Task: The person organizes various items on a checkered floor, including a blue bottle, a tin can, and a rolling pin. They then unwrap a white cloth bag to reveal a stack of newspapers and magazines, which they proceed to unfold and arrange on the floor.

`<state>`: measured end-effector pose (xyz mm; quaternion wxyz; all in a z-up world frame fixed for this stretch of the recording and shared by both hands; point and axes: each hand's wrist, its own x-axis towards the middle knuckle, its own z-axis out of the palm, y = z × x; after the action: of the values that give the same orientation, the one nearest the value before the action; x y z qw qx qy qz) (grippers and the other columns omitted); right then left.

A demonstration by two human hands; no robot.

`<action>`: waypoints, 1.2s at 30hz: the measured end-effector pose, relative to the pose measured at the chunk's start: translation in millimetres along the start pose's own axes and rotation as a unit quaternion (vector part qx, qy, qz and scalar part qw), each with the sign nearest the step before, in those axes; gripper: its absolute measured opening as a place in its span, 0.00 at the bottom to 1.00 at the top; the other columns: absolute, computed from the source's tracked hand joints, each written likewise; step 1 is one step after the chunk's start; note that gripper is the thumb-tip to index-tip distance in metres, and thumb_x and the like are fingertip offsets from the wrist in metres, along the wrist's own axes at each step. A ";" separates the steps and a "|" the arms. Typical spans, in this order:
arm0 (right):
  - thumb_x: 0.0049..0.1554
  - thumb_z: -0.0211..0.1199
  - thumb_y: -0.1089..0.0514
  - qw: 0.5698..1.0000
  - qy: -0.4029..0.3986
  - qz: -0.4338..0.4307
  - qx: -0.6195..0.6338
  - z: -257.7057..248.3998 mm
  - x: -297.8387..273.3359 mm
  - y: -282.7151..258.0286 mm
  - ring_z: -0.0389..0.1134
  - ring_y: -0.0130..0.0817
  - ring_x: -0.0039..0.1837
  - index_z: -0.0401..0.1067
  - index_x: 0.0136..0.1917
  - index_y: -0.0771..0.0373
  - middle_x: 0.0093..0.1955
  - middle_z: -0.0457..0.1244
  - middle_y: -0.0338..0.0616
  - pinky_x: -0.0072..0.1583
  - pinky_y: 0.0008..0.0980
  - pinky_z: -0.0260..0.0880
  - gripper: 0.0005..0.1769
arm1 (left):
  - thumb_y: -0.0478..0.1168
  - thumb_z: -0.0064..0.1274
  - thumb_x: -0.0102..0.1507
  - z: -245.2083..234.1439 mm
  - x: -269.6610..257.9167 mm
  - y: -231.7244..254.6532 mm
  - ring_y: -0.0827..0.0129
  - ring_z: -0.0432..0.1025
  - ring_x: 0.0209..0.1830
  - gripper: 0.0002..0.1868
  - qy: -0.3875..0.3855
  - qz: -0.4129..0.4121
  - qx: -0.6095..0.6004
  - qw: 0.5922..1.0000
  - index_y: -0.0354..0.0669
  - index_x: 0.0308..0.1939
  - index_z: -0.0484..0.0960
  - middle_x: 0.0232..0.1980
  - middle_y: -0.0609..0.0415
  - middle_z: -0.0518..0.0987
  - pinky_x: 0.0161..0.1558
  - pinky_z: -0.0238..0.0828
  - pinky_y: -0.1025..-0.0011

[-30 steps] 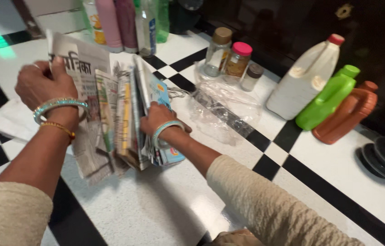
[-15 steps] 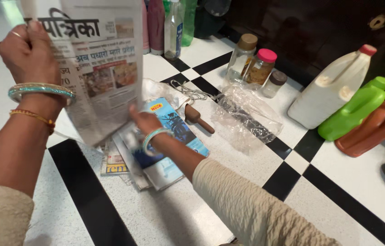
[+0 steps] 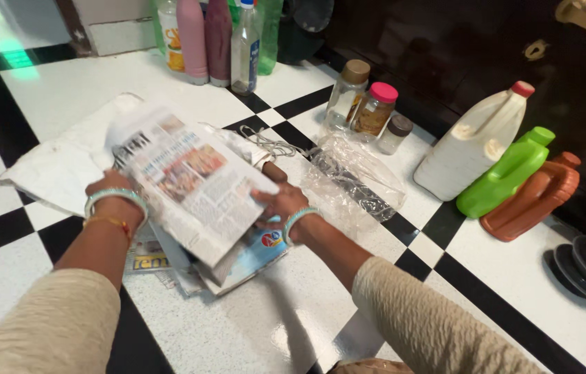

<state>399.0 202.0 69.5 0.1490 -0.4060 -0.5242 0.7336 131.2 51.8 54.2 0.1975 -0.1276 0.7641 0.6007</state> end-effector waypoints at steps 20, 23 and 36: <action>0.56 0.67 0.62 0.953 0.208 -0.125 -0.180 3.3 8.0 62.5 0.75 0.38 0.43 0.78 0.57 0.60 0.51 0.73 0.55 0.44 0.40 0.78 0.14 | 0.48 0.75 0.51 22.1 -22.6 -66.4 0.49 0.81 0.49 0.35 -0.063 0.108 0.409 0.904 0.30 0.55 0.80 0.54 0.33 0.82 0.52 0.79 0.61; 0.54 0.72 0.59 0.901 0.272 -0.219 -0.259 14.8 17.5 54.3 0.73 0.42 0.52 0.77 0.47 0.64 0.52 0.71 0.54 0.55 0.42 0.73 0.10 | 0.49 0.72 0.53 28.0 -3.2 -63.9 0.49 0.82 0.48 0.35 -0.092 0.157 0.421 0.889 0.29 0.56 0.80 0.51 0.34 0.84 0.50 0.80 0.61; 0.54 0.63 0.60 0.706 0.037 -0.549 -0.446 86.0 -39.1 57.9 0.65 0.46 0.68 0.67 0.51 0.57 0.62 0.66 0.49 0.73 0.54 0.56 0.11 | 0.50 0.58 0.60 17.2 -41.2 -28.7 0.55 0.81 0.42 0.29 -0.213 0.031 -0.174 0.961 0.33 0.59 0.79 0.50 0.43 0.84 0.37 0.75 0.61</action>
<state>370.9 97.6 45.5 0.3462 -0.0930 -0.9145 0.1877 182.7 59.7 44.6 0.3117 -0.0053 0.5920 0.7432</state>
